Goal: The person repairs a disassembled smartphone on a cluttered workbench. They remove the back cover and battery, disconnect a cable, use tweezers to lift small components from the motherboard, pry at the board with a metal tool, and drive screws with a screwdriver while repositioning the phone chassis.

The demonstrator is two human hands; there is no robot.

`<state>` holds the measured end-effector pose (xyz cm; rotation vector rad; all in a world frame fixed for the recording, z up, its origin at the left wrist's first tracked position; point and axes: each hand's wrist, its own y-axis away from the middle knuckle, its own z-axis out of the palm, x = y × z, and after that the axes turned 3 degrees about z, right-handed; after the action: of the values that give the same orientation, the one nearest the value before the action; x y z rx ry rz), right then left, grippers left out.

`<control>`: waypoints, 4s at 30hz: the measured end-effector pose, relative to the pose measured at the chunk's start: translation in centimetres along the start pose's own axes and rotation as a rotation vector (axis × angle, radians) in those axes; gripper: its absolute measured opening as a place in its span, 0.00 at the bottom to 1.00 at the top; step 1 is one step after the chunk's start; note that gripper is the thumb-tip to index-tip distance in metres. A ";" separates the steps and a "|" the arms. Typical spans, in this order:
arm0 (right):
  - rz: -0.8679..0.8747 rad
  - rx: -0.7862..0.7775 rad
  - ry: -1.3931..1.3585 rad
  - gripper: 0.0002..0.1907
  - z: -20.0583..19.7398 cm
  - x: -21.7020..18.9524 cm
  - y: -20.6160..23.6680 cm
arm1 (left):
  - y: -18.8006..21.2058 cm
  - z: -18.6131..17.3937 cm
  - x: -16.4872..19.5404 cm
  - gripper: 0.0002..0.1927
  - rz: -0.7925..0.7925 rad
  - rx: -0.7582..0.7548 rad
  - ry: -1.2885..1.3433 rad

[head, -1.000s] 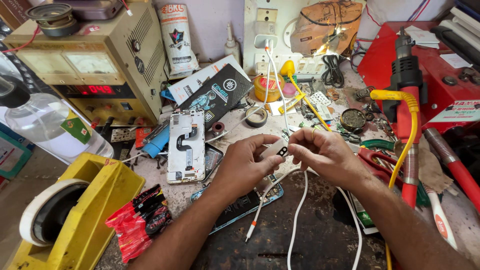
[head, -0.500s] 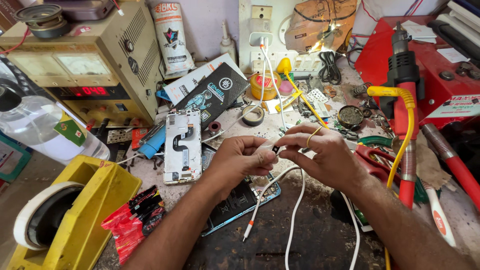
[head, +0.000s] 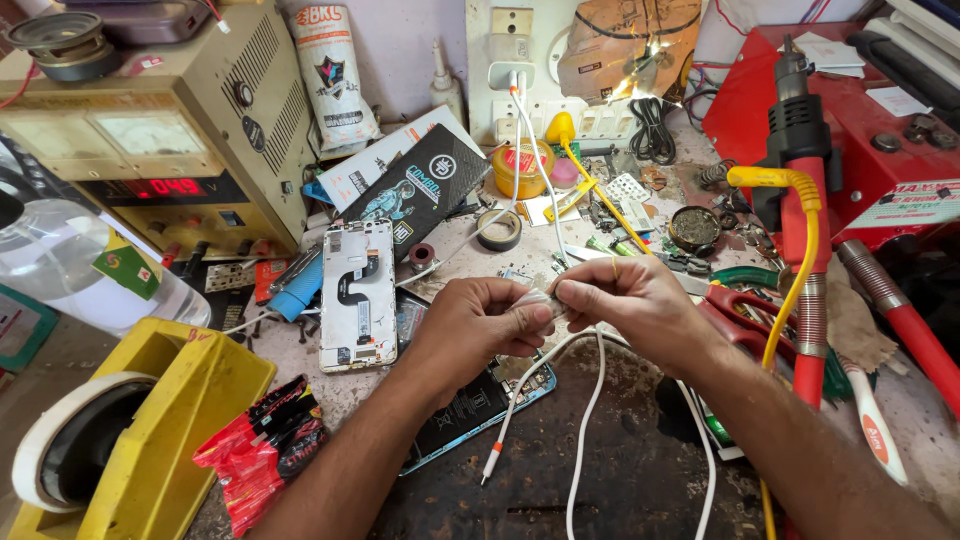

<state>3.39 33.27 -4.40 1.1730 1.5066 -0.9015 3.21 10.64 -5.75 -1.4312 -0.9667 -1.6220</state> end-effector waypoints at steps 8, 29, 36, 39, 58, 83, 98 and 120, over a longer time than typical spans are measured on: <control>0.261 -0.067 -0.464 0.11 -0.2 1.3 -0.7 | 0.1 -0.2 0.4 0.13 -0.018 0.003 -0.012; 0.334 0.009 -0.560 0.10 -0.7 1.3 -0.8 | 0.1 -0.3 0.5 0.13 -0.030 -0.015 -0.023; 0.298 0.117 -0.519 0.11 -0.6 1.5 -1.0 | 0.5 -0.3 1.2 0.13 -0.079 0.004 -0.130; 0.254 0.204 -0.533 0.13 -1.9 0.8 -1.5 | 0.5 -0.6 1.4 0.14 -0.076 0.018 -0.144; 0.215 0.072 -0.617 0.14 -1.1 0.2 -1.0 | 0.5 -0.8 1.0 0.07 0.357 0.316 -0.819; -0.004 0.056 0.366 0.13 0.6 0.6 -0.3 | 0.2 -0.9 1.1 0.16 0.220 0.388 -0.737; -0.034 0.211 0.352 0.11 1.1 -0.7 0.2 | 0.5 -0.4 1.6 0.14 0.234 0.341 -0.748; 0.037 0.410 0.320 0.13 -0.3 -1.1 0.3 | 0.5 -0.8 1.5 0.13 0.289 0.382 -0.724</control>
<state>3.71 33.33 -3.22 1.7021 1.5867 -1.0676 3.22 9.63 -4.33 -1.8027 -1.2992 -0.6482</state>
